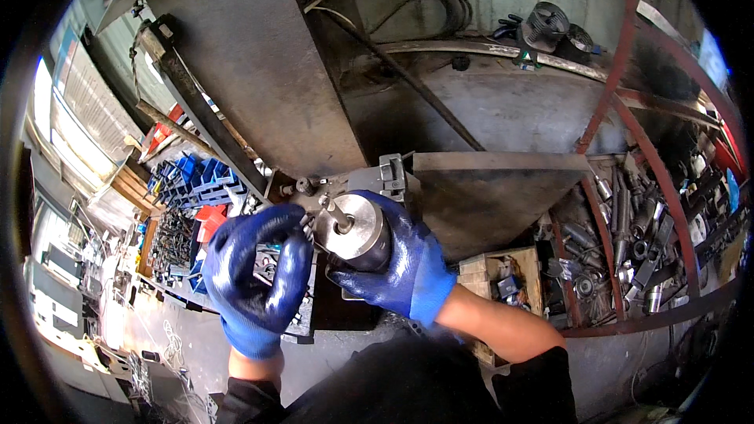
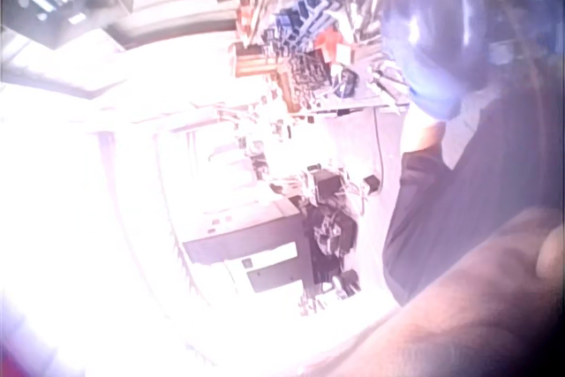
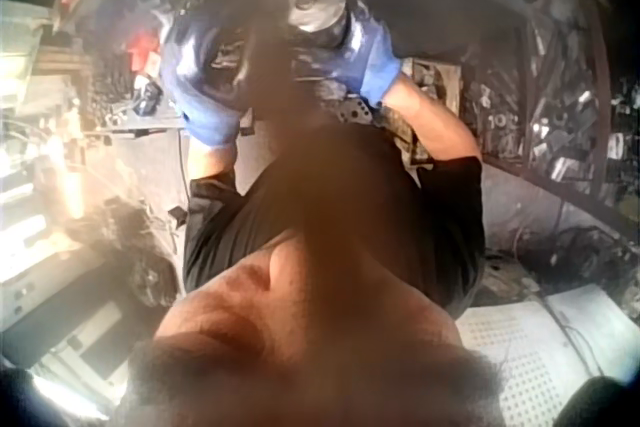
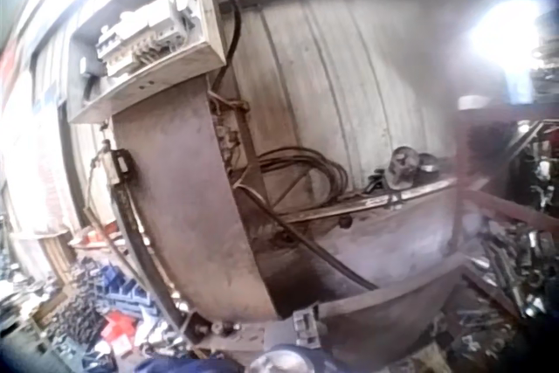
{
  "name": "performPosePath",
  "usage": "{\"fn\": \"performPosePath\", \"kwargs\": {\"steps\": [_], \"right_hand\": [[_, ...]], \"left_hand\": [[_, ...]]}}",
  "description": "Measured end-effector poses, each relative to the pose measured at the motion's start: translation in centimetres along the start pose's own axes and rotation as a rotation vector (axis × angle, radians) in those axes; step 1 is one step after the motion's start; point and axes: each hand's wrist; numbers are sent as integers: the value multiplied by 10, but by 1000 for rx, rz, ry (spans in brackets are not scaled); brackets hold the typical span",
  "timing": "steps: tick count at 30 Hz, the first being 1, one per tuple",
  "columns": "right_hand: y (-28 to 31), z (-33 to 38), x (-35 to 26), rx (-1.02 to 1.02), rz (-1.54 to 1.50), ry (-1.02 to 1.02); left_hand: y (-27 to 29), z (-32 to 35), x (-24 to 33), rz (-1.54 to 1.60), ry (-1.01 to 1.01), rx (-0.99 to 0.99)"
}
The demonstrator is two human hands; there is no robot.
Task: The person cleans a cylindrical metal part using a wire brush and a cloth in a workshop. They scrub the surface of the part, wipe it down, and briefly interact with a coworker before continuing to clean the part and placing it on a workbench.
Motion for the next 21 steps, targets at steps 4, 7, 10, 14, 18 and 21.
{"fn": "performPosePath", "kwargs": {"steps": [4, 7, 10, 14, 18, 21], "right_hand": [[-1, -2, 1, -32, -59, -21], [-3, -1, 6, -26, -117, -53], [-3, -2, 7, -34, -157, -40], [0, -5, 1, -57, -110, -21], [-3, -2, 4, -19, -174, -35], [-4, -5, -1, -56, -148, -11]], "left_hand": [[-7, -30, 0, 87, -67, -71], [-14, -37, -11, 254, -64, -187], [-13, -40, -15, 377, -39, -269], [-20, -36, -27, 558, -18, -284], [-37, -41, -66, 821, -167, -428], [-64, -22, -117, 1354, -57, -592]]}}
Point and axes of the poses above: each hand's wrist, its own z-axis away from the middle knuckle, its own y-axis out of the back of the hand, x = y × z, and after that the axes turned 4 degrees about -y, right-handed
